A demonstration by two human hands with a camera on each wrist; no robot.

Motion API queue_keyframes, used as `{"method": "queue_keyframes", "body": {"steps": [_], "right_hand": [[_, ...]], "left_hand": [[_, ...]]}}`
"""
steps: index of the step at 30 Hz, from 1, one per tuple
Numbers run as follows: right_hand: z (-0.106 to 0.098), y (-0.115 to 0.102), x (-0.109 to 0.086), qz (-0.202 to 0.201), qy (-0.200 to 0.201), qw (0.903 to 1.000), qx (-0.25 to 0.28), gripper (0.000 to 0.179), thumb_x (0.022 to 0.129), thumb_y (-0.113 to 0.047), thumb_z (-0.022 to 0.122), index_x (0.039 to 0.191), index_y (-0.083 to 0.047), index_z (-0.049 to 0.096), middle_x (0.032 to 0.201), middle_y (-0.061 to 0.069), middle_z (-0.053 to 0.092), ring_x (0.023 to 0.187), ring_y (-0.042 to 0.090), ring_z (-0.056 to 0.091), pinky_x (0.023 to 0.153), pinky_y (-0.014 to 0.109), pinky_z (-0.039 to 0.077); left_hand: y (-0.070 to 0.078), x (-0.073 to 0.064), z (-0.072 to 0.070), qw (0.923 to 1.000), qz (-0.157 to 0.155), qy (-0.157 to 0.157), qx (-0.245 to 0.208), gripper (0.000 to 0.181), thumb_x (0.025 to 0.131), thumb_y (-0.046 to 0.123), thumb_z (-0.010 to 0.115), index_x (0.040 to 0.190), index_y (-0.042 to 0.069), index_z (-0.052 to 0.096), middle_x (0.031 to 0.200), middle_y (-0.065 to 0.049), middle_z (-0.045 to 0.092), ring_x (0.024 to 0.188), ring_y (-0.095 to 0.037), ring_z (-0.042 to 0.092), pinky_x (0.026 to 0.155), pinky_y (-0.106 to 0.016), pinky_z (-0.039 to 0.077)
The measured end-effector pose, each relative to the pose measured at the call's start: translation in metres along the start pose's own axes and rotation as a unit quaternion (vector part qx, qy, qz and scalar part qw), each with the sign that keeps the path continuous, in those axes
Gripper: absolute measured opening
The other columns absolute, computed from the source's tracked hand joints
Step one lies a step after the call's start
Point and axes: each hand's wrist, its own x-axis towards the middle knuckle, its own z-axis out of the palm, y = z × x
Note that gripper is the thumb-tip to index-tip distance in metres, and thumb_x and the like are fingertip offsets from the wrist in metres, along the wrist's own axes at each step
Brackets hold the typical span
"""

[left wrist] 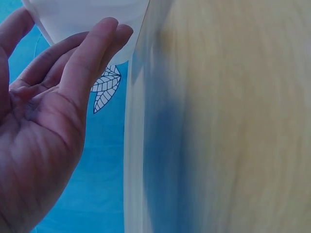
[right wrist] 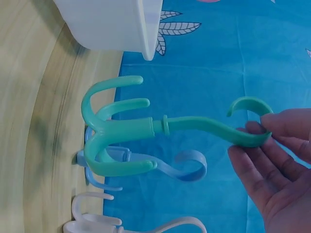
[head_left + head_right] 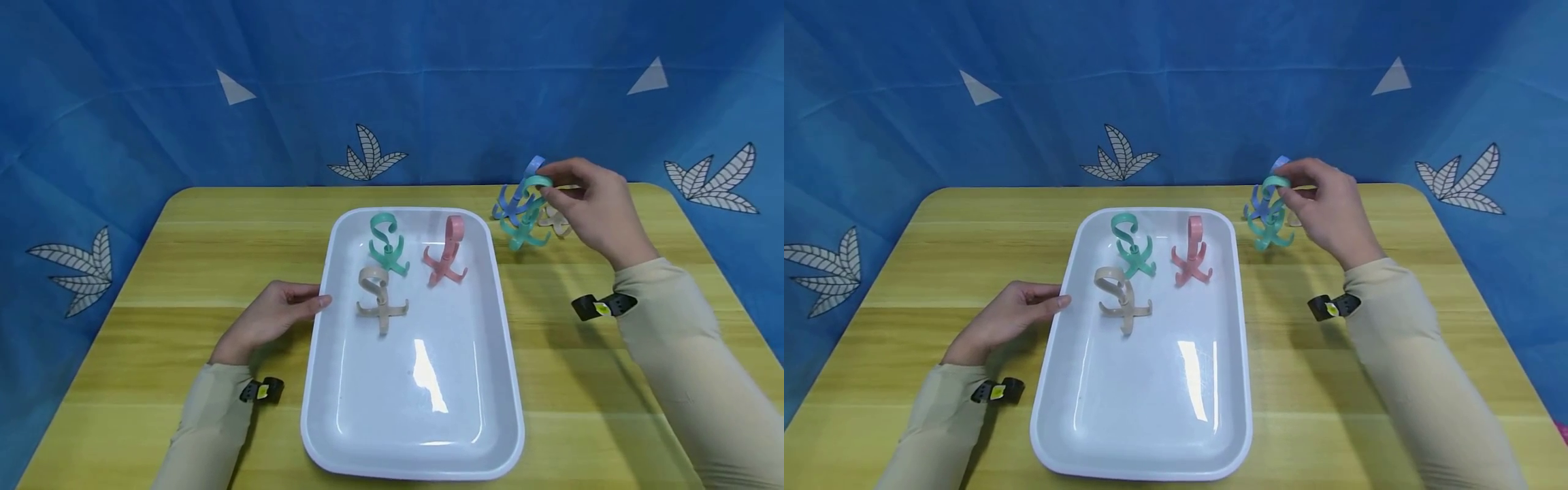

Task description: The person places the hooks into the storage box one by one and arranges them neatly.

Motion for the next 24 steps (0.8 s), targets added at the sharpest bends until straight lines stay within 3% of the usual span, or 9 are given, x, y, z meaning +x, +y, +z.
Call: {"method": "queue_keyframes", "body": {"steps": [8,14,24], "right_hand": [[-0.005,0.000,-0.010,-0.008,-0.014,0.9998,0.013,0.032,0.100,-0.022,0.059,0.130,-0.010,0.063,0.121,0.011,0.061,0.104,0.026,0.059,0.075,0.018,0.046],[-0.012,-0.004,-0.021,-0.022,-0.003,0.9997,0.005,0.029,0.099,-0.020,0.061,0.127,-0.011,0.065,0.117,0.008,0.062,0.097,0.009,0.058,0.073,0.017,0.045],[-0.021,-0.012,-0.032,-0.040,0.003,0.9992,0.001,0.026,0.098,-0.016,0.063,0.123,-0.011,0.067,0.115,0.005,0.062,0.096,0.002,0.056,0.078,0.013,0.043]], "left_hand": [[-0.001,0.000,-0.001,1.0000,-0.001,-0.003,0.000,0.052,0.096,0.037,0.065,0.129,-0.003,0.062,0.117,-0.014,0.068,0.109,-0.026,0.063,0.094,-0.042,0.050],[-0.001,0.000,-0.001,1.0000,0.002,-0.002,0.006,0.053,0.096,0.038,0.064,0.130,-0.003,0.061,0.117,-0.014,0.068,0.109,-0.026,0.063,0.093,-0.042,0.050],[-0.003,0.000,-0.002,1.0000,0.007,0.000,0.006,0.052,0.097,0.036,0.064,0.130,-0.005,0.061,0.118,-0.015,0.067,0.109,-0.027,0.063,0.092,-0.042,0.051]]}}
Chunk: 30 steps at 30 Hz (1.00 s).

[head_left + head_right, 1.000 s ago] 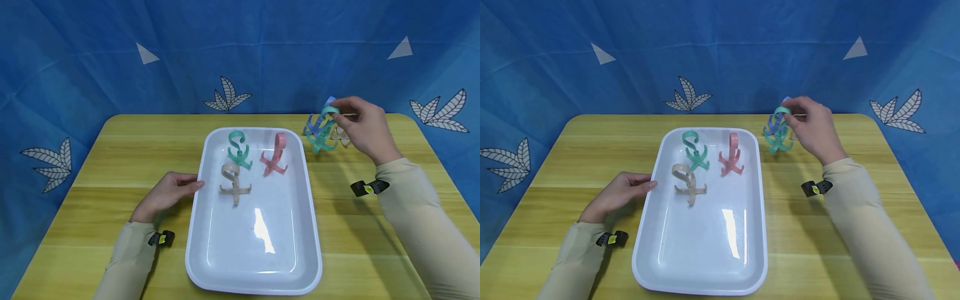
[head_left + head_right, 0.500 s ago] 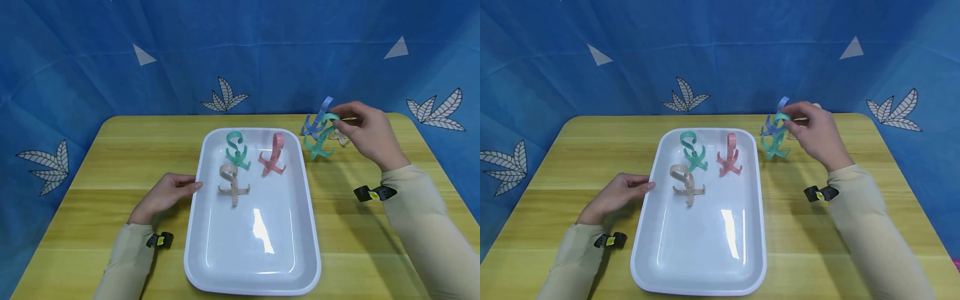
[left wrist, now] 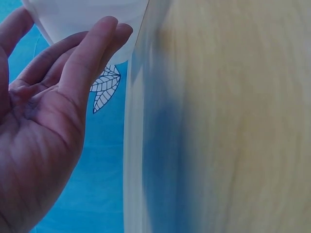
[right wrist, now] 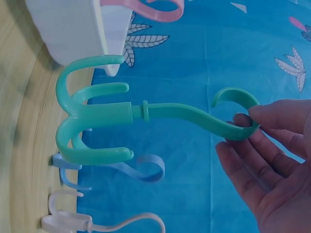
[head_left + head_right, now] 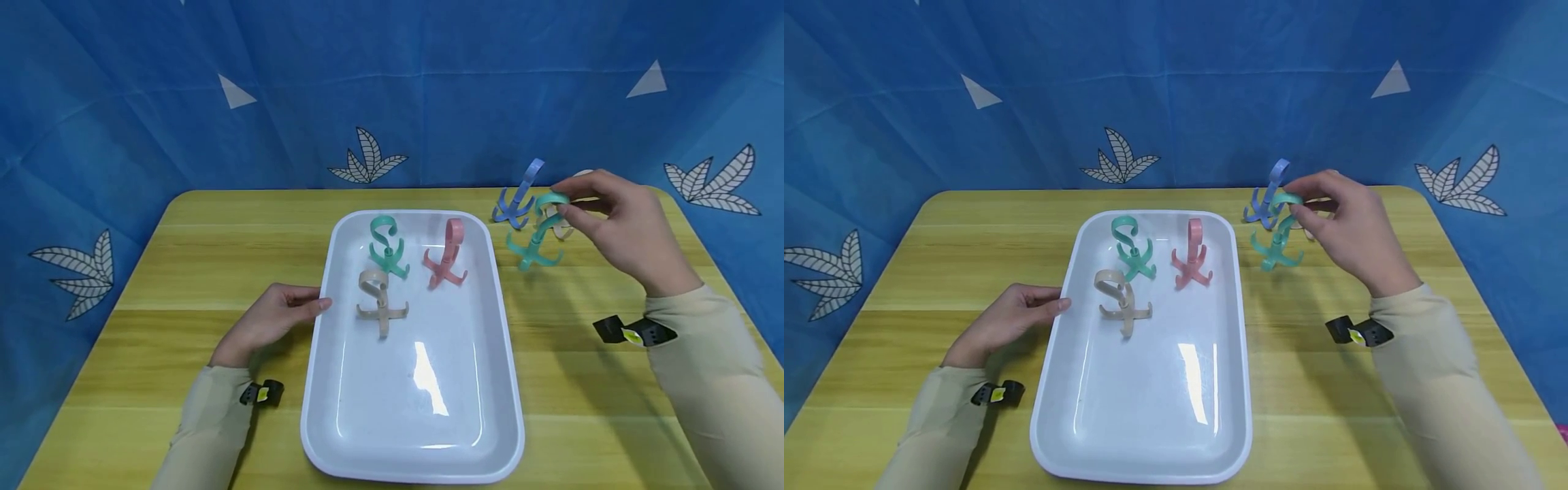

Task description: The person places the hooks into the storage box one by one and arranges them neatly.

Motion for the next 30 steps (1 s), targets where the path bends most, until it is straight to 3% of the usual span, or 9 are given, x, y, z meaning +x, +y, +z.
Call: {"method": "queue_keyframes", "body": {"steps": [18,30], "right_hand": [[-0.015,-0.022,-0.013,-0.041,0.046,0.9981,0.003,0.023,0.093,-0.006,0.068,0.116,-0.008,0.071,0.109,-0.003,0.063,0.100,0.001,0.054,0.085,0.011,0.043],[-0.019,-0.046,-0.020,-0.124,0.053,0.9908,-0.013,0.028,0.089,0.003,0.070,0.113,-0.009,0.073,0.105,-0.006,0.064,0.096,0.001,0.057,0.085,0.012,0.044]], "left_hand": [[-0.001,0.000,0.001,0.9999,0.001,-0.001,-0.015,0.051,0.097,0.035,0.064,0.130,-0.004,0.060,0.117,-0.015,0.067,0.107,-0.026,0.064,0.091,-0.040,0.052],[0.001,0.000,0.001,1.0000,-0.007,-0.001,-0.001,0.054,0.097,0.038,0.064,0.131,-0.003,0.060,0.117,-0.015,0.067,0.107,-0.026,0.064,0.092,-0.041,0.051]]}}
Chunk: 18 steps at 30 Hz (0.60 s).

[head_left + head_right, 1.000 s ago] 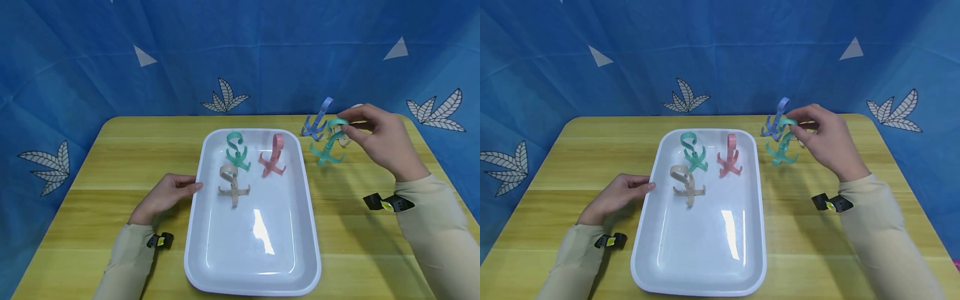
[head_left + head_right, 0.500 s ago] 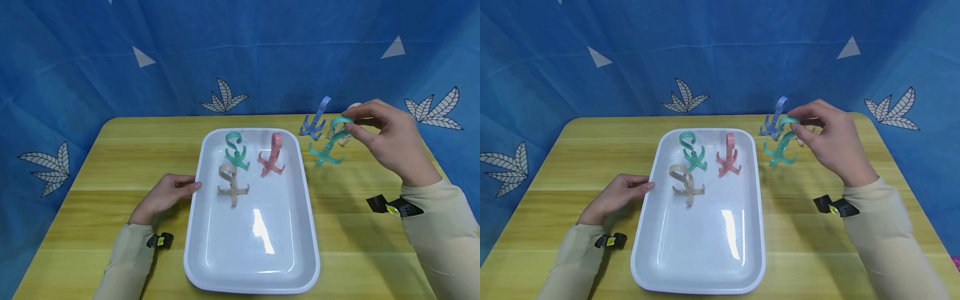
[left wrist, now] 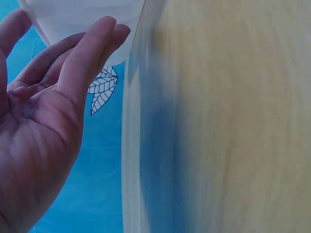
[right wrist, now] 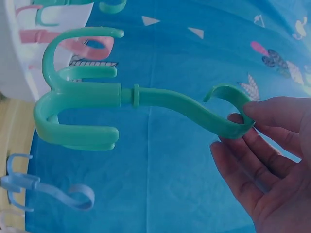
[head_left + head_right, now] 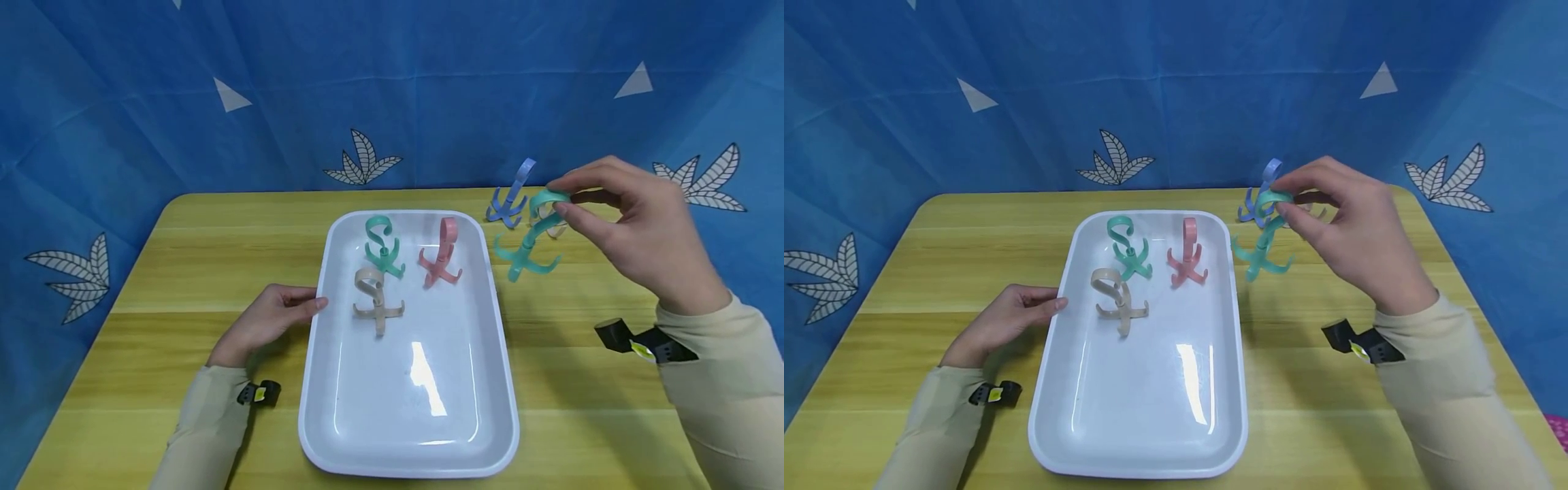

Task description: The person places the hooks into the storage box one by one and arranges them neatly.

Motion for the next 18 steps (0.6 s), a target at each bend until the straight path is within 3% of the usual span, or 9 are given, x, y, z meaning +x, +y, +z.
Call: {"method": "queue_keyframes", "body": {"steps": [7,18], "right_hand": [[0.003,-0.013,0.002,-0.042,0.000,0.9990,0.018,0.031,0.086,0.007,0.071,0.113,-0.008,0.073,0.104,-0.003,0.065,0.095,0.004,0.059,0.087,0.015,0.045],[0.013,-0.031,0.006,-0.109,-0.008,0.9925,0.055,0.035,0.079,0.017,0.073,0.108,-0.003,0.073,0.101,0.001,0.067,0.092,0.005,0.061,0.082,0.017,0.047]], "left_hand": [[0.000,-0.001,-0.001,0.9998,-0.017,0.005,0.011,0.057,0.095,0.044,0.065,0.130,-0.001,0.062,0.115,-0.011,0.068,0.104,-0.024,0.065,0.091,-0.041,0.051],[0.001,0.001,-0.001,0.9999,-0.013,-0.006,-0.006,0.055,0.095,0.040,0.065,0.131,-0.002,0.061,0.118,-0.014,0.067,0.107,-0.025,0.064,0.093,-0.041,0.050]]}}
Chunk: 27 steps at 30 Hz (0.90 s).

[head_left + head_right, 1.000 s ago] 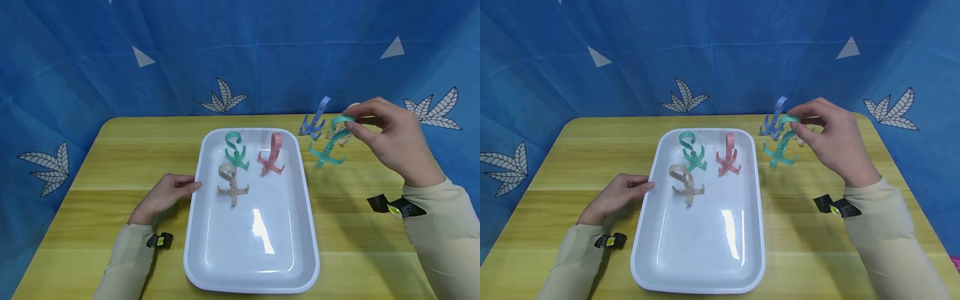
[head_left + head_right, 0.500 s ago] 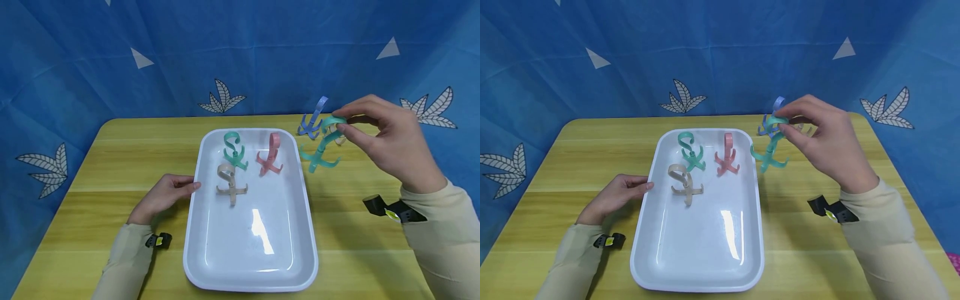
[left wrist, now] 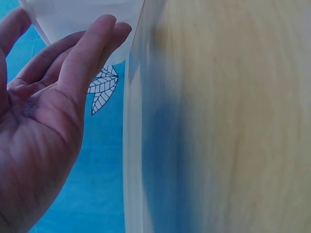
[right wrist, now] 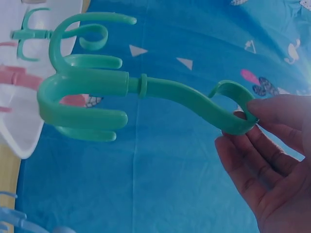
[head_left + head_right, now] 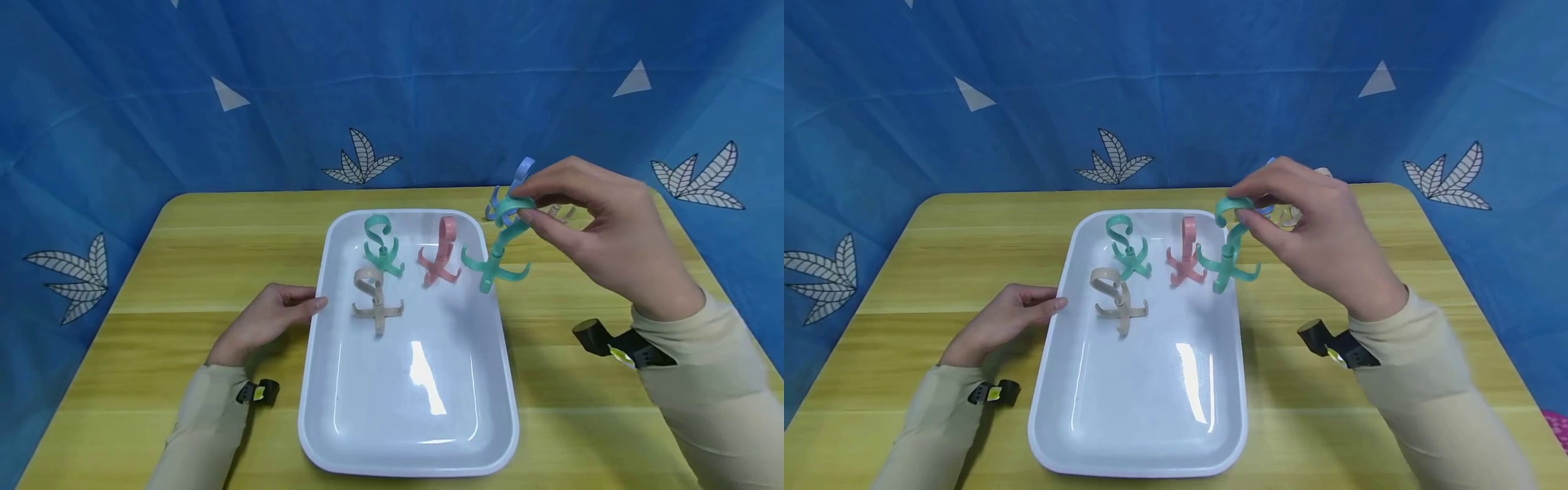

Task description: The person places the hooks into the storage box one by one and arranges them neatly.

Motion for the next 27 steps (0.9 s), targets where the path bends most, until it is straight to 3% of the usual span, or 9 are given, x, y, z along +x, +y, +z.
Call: {"method": "queue_keyframes", "body": {"steps": [14,27], "right_hand": [[0.026,-0.003,0.002,-0.077,-0.051,0.9949,0.043,0.036,0.073,0.017,0.078,0.102,-0.005,0.073,0.100,0.000,0.068,0.088,0.009,0.064,0.080,0.018,0.051],[0.049,0.010,-0.010,-0.055,-0.098,0.9918,0.061,0.033,0.078,0.014,0.075,0.103,-0.007,0.073,0.103,-0.005,0.067,0.088,0.009,0.062,0.079,0.019,0.051]], "left_hand": [[0.000,-0.002,0.001,1.0000,0.003,0.002,-0.004,0.056,0.096,0.039,0.064,0.131,-0.004,0.060,0.118,-0.016,0.067,0.103,-0.026,0.066,0.092,-0.042,0.051],[-0.002,-0.001,0.001,0.9999,0.009,0.005,-0.013,0.053,0.097,0.037,0.065,0.131,-0.005,0.060,0.117,-0.017,0.067,0.101,-0.026,0.067,0.090,-0.041,0.052]]}}
